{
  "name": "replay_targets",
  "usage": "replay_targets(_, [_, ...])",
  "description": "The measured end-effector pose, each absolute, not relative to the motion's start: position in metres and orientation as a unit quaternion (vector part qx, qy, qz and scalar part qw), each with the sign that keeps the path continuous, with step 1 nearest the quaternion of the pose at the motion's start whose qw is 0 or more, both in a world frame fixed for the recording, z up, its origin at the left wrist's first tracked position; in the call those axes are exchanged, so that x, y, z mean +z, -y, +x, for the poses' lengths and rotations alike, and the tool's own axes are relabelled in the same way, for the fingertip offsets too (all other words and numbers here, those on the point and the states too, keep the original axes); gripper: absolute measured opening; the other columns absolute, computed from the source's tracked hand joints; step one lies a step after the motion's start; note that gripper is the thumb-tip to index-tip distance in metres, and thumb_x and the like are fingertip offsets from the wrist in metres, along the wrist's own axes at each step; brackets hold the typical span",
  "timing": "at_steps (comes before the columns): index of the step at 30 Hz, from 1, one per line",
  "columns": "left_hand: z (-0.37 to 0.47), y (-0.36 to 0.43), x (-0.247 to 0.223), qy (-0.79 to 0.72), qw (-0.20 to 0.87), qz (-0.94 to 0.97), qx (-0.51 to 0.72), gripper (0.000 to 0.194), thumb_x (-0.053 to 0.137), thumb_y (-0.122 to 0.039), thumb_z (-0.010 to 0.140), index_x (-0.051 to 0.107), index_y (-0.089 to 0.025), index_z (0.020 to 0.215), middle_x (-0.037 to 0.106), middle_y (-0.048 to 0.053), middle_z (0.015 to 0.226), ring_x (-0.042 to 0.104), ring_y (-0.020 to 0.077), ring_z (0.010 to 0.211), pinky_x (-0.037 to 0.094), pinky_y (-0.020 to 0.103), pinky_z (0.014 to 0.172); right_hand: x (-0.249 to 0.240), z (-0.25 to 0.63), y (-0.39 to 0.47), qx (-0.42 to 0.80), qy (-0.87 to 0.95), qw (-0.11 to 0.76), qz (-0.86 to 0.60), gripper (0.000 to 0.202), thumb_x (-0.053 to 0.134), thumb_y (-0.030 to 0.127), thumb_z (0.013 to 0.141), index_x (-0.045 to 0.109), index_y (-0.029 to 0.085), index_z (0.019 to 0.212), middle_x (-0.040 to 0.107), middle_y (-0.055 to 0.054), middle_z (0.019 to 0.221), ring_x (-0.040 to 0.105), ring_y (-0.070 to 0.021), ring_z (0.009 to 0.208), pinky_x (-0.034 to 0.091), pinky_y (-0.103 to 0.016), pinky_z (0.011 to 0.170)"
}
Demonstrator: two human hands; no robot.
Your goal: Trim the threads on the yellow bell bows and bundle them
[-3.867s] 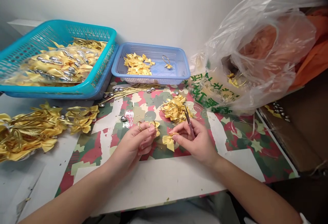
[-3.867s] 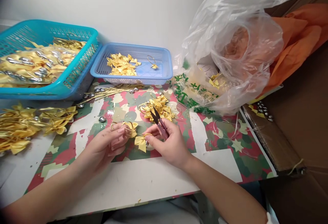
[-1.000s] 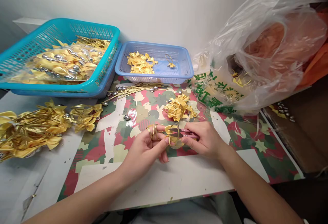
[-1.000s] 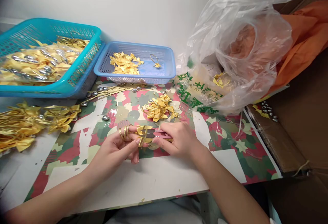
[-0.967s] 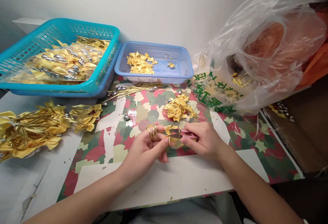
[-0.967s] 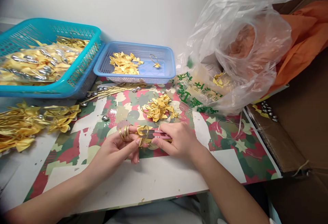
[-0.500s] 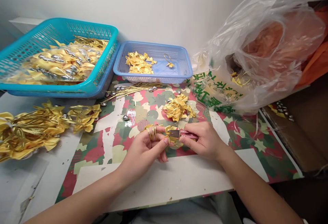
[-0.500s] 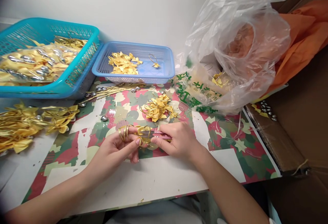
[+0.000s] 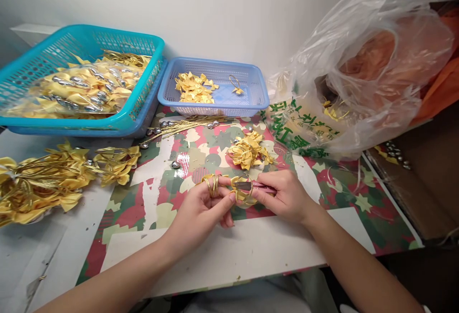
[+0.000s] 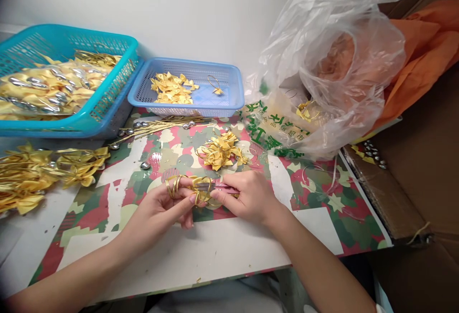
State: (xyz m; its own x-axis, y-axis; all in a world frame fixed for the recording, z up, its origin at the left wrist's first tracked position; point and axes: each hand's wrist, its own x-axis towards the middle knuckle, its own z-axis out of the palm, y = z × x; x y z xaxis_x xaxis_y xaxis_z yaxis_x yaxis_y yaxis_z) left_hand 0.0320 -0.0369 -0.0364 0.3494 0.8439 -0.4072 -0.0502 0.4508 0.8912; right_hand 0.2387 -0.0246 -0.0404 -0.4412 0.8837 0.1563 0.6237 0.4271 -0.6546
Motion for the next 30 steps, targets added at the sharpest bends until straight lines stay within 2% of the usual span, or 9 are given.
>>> replay_targets(12, [0.029,0.036,-0.032,-0.493,0.71,0.405,0.299,0.036,0.069,-0.04,0.078,0.053,-0.016,0.099,0.065,-0.003,0.058,0.06,0.0111,0.047,0.045,0.02,0.047,-0.039,0.246,0.023,0.241,0.813,0.22,-0.481,0.044,0.056,0.039,0.085,0.028,0.02,0.057,0.031,0.006,0.05,0.029,-0.0082,0.048,0.02,-0.024,0.05])
replay_targets(17, [0.026,0.034,-0.031,-0.506,0.716,0.377,0.299,0.036,0.068,-0.038,0.079,0.05,-0.018,0.103,0.065,-0.005,0.055,0.06,0.0115,0.048,0.041,0.019,0.046,-0.039,0.251,0.023,0.247,0.835,0.223,-0.438,0.044,0.059,0.04,0.084,0.031,0.02,0.057,0.033,0.006,0.05,0.028,-0.0078,0.048,0.021,-0.023,0.05])
replay_targets(22, [0.025,0.034,-0.034,-0.481,0.727,0.412,0.266,0.026,0.064,-0.04,0.081,0.051,-0.017,0.081,0.063,-0.002,0.049,0.053,0.0087,0.046,0.04,0.019,0.048,-0.044,0.244,0.025,0.236,0.847,0.257,-0.403,0.044,0.057,0.043,0.086,0.033,0.02,0.056,0.035,0.006,0.049,0.028,-0.0081,0.047,0.021,-0.024,0.049])
replay_targets(26, [0.024,0.034,-0.039,-0.48,0.724,0.419,0.264,0.029,0.063,-0.041,0.082,0.051,-0.017,0.093,0.059,-0.006,0.045,0.047,0.0086,0.043,0.035,0.019,0.045,-0.044,0.243,0.024,0.189,0.851,0.26,-0.415,0.044,0.056,0.043,0.087,0.033,0.02,0.058,0.036,0.006,0.049,0.028,-0.0083,0.047,0.02,-0.024,0.049])
replay_targets(30, [0.023,0.034,-0.041,-0.485,0.714,0.436,0.256,0.028,0.059,-0.044,0.084,0.05,-0.018,0.092,0.054,-0.008,0.042,0.044,0.0084,0.041,0.032,0.019,0.044,-0.045,0.245,0.024,0.162,0.854,0.258,-0.421,0.045,0.057,0.043,0.086,0.031,0.019,0.059,0.035,0.006,0.05,0.028,-0.0079,0.048,0.019,-0.023,0.05])
